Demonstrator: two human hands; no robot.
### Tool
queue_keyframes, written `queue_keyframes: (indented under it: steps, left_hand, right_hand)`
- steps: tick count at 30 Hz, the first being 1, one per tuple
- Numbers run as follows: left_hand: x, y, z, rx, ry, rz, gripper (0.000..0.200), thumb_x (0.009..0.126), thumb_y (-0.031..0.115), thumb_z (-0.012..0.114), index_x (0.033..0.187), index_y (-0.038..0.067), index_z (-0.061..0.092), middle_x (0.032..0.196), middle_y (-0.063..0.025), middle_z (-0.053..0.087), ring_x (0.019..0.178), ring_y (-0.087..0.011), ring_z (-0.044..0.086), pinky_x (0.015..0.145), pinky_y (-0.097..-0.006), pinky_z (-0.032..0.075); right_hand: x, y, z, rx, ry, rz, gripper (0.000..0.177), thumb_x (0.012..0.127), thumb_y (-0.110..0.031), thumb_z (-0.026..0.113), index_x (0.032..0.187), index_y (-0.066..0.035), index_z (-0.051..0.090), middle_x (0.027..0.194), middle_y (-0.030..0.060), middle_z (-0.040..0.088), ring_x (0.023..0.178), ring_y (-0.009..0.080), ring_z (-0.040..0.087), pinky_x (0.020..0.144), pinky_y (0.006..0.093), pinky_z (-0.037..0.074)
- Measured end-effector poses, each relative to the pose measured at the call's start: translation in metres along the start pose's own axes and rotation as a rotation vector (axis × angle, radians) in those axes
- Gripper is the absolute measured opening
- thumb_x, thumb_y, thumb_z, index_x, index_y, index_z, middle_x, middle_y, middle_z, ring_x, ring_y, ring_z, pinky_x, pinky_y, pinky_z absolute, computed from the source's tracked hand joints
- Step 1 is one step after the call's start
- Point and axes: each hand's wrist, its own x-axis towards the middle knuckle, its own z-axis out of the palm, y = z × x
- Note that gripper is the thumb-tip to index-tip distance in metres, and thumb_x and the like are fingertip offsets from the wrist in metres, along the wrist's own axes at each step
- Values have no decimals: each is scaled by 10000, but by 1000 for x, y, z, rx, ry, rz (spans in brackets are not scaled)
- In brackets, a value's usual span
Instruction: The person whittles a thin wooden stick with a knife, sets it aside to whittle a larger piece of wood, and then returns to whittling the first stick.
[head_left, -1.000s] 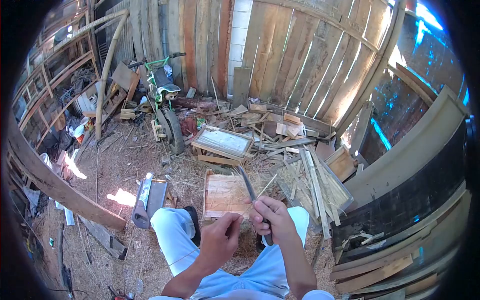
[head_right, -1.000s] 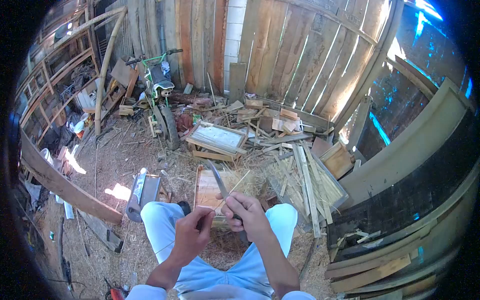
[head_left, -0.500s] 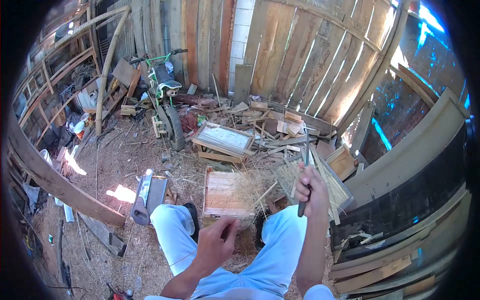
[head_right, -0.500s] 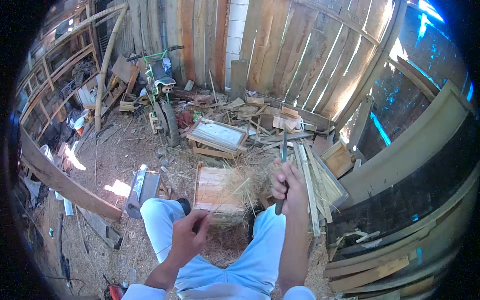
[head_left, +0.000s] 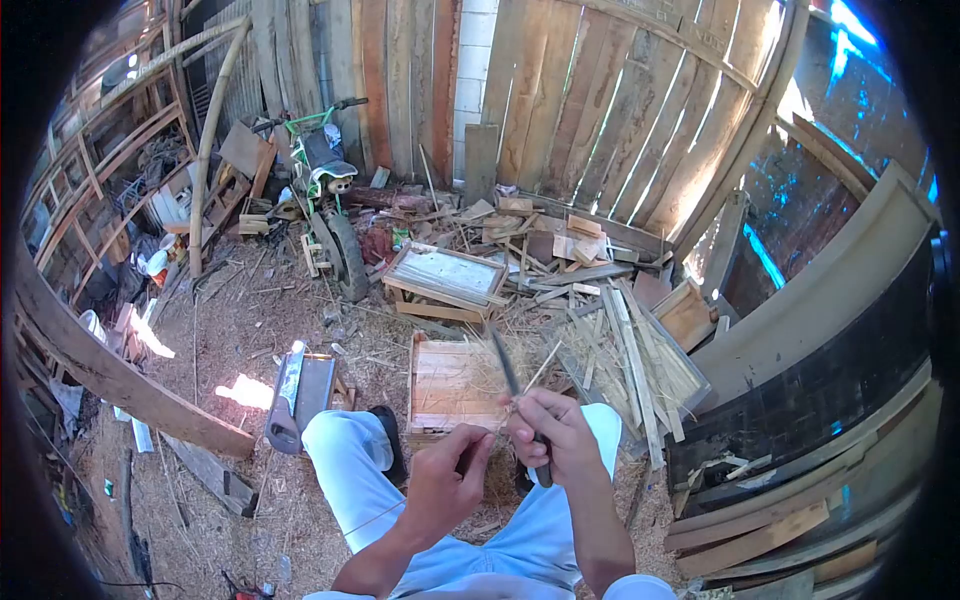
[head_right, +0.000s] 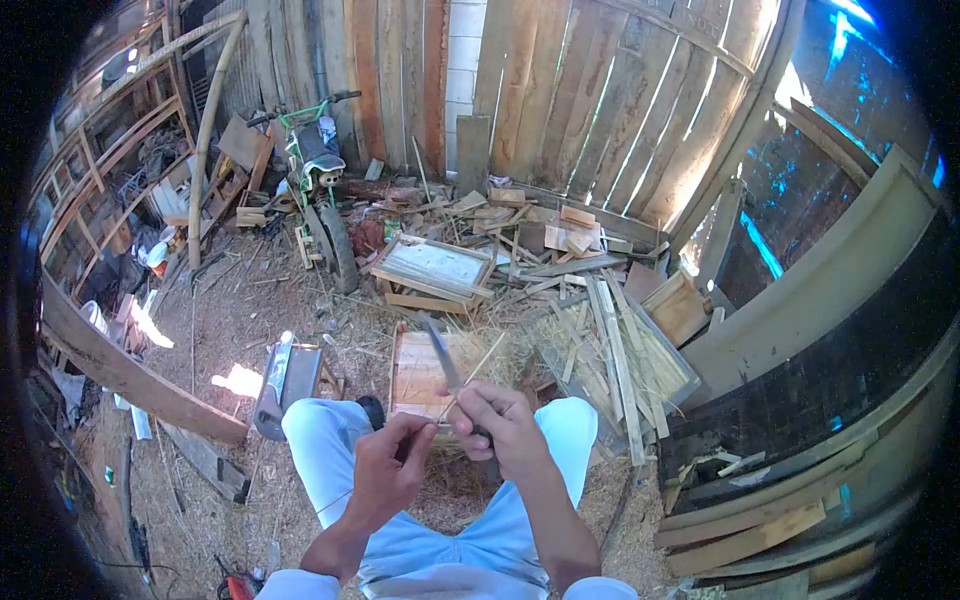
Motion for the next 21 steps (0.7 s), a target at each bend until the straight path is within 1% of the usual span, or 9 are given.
queue_keyframes:
  steps: [2, 7, 9, 12, 13, 15, 17, 19, 21]
  left_hand:
    - [-2, 1, 2, -15, 0, 8, 67, 847, 51, 611, 876, 1, 577, 656, -153, 587, 514, -215, 573, 490, -306, 423]
    - [-5, 0, 3, -24, -21, -4, 84, 853, 72, 612, 870, -5, 580, 617, -141, 568, 489, -197, 541, 483, -308, 414]
    - [-8, -8, -2, -26, -14, -14, 86, 855, 75, 611, 869, -5, 581, 615, -142, 567, 486, -199, 539, 480, -307, 410]
    - [-5, -15, -6, -9, 17, -38, 88, 858, 79, 606, 869, -5, 583, 611, -145, 564, 482, -203, 538, 475, -306, 405]
    - [-2, -16, -7, -3, 40, -49, 88, 860, 80, 604, 870, -4, 583, 609, -146, 563, 481, -204, 539, 473, -306, 402]
    - [4, -17, -6, 6, 57, -53, 87, 860, 79, 602, 871, -5, 582, 611, -147, 563, 483, -207, 542, 473, -308, 403]
    - [8, -16, -1, 12, 65, -52, 86, 860, 78, 601, 872, -5, 581, 613, -148, 563, 484, -210, 545, 473, -309, 404]
    - [9, -14, 4, -1, 93, 24, 79, 859, 70, 600, 853, -8, 602, 587, -86, 568, 489, -91, 481, 462, -262, 368]
    - [8, -10, 3, 8, 68, 16, 82, 858, 73, 604, 851, -9, 603, 587, -90, 568, 488, -94, 481, 462, -265, 368]
  right_hand:
    - [-1, -10, -2, 25, 70, -40, 245, 941, -180, 503, 1087, 15, 526, 655, -5, 448, 455, 35, 360, 361, 169, 265]
    - [8, -30, -26, 31, 94, -135, 259, 945, -200, 499, 1101, 5, 526, 679, -6, 447, 464, 36, 346, 376, 175, 261]
    - [15, -42, -45, 206, 184, -317, 267, 943, -206, 500, 1123, -9, 511, 668, -18, 445, 457, 33, 343, 367, 175, 262]
    - [13, -53, -50, 120, 190, -405, 314, 948, -213, 490, 1201, -28, 475, 660, -23, 455, 452, 32, 341, 360, 176, 267]
    - [11, -48, -44, 121, 181, -398, 314, 948, -213, 490, 1201, -28, 475, 660, -23, 455, 452, 32, 341, 360, 176, 267]
    - [0, -26, -23, -113, 120, -236, 362, 949, -235, 492, 1239, -28, 430, 639, -24, 437, 448, 22, 340, 346, 169, 252]
    - [-6, -4, -6, -123, 76, -104, 371, 954, -229, 482, 1255, -20, 421, 636, -9, 450, 449, 25, 343, 358, 167, 267]
    - [-2, 15, 3, -75, 35, -40, 350, 953, -223, 486, 1231, -16, 442, 642, -3, 456, 449, 28, 344, 365, 166, 274]
    - [-2, 22, 2, -17, 2, 18, 330, 951, -218, 489, 1207, -12, 463, 647, 3, 462, 449, 30, 345, 372, 165, 280]
